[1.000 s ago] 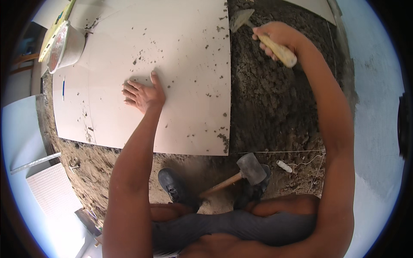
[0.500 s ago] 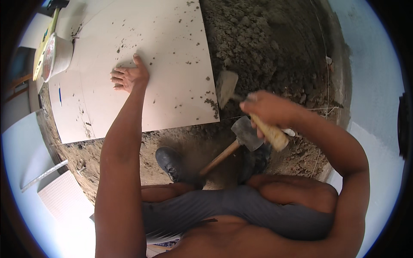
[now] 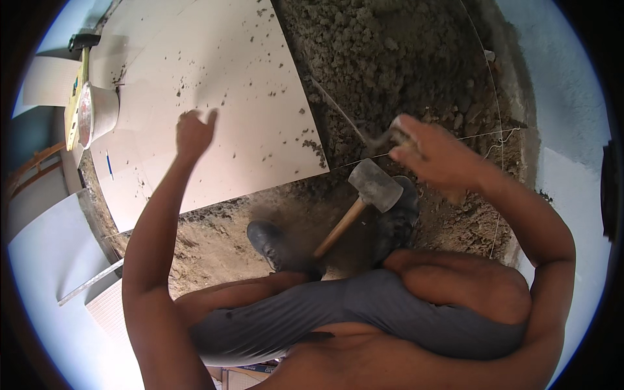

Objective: The person pours cement from a bucket onto the floor, spreads it with a trowel, and places a tile. They then use a mallet to tap the tile into position and continue spreading cement to prepare for the next tile.

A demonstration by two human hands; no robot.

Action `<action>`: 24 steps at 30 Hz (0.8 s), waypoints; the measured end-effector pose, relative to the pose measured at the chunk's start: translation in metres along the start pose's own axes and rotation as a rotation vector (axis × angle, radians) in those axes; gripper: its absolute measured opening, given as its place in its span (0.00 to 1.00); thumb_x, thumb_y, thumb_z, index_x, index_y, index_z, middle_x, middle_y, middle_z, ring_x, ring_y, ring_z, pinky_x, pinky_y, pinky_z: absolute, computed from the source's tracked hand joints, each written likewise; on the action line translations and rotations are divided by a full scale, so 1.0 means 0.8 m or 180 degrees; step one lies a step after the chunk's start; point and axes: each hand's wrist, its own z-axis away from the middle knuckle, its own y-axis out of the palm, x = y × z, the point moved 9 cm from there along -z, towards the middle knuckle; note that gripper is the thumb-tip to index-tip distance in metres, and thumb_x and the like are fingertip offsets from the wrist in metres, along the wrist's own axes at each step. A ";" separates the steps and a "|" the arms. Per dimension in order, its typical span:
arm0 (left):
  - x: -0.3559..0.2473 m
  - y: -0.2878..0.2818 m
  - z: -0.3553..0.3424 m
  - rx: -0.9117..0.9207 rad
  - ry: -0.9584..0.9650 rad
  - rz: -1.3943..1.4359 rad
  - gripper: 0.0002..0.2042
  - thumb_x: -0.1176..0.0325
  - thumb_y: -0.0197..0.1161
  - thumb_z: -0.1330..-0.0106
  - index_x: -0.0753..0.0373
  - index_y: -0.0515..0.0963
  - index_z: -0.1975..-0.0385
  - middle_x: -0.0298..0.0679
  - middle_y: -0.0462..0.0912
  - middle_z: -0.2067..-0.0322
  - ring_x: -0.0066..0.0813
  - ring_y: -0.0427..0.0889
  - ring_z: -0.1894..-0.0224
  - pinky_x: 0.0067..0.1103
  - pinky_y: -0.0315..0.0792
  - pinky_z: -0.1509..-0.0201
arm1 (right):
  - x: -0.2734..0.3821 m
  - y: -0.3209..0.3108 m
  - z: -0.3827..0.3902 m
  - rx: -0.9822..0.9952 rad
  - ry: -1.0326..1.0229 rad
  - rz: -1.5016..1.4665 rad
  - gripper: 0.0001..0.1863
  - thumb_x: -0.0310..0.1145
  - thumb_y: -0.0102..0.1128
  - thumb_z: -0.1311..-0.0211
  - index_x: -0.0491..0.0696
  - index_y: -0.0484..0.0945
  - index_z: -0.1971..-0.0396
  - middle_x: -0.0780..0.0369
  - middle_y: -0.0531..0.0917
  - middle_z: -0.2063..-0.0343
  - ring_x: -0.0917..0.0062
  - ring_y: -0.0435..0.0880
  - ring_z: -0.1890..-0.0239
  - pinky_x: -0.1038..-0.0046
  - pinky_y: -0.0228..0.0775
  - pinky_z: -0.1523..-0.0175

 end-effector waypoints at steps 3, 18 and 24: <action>-0.143 0.013 0.116 0.1180 0.1158 0.1046 0.15 0.56 0.62 0.39 0.64 0.77 0.69 0.48 0.79 0.62 0.45 0.78 0.56 0.32 0.71 0.50 | -0.015 -0.009 -0.005 0.0195 0.0174 -0.0030 0.17 0.40 0.51 0.34 0.41 0.69 0.57 0.51 0.80 0.73 0.59 0.82 0.68 0.62 0.72 0.61; -0.291 0.191 0.337 0.2900 0.1566 0.0661 0.22 0.54 0.59 0.39 0.69 0.69 0.57 0.61 0.79 0.62 0.54 0.81 0.57 0.41 0.74 0.53 | -0.032 -0.003 -0.038 0.0844 -0.0137 0.1352 0.18 0.41 0.53 0.38 0.44 0.74 0.55 0.49 0.81 0.61 0.52 0.79 0.54 0.56 0.71 0.51; -0.264 0.141 0.334 0.2244 0.1556 0.2526 0.20 0.58 0.57 0.38 0.68 0.69 0.56 0.57 0.80 0.64 0.57 0.80 0.57 0.39 0.73 0.54 | -0.050 -0.128 -0.018 -0.0464 -0.0016 0.1289 0.18 0.43 0.55 0.39 0.42 0.70 0.60 0.49 0.80 0.66 0.54 0.79 0.58 0.56 0.70 0.56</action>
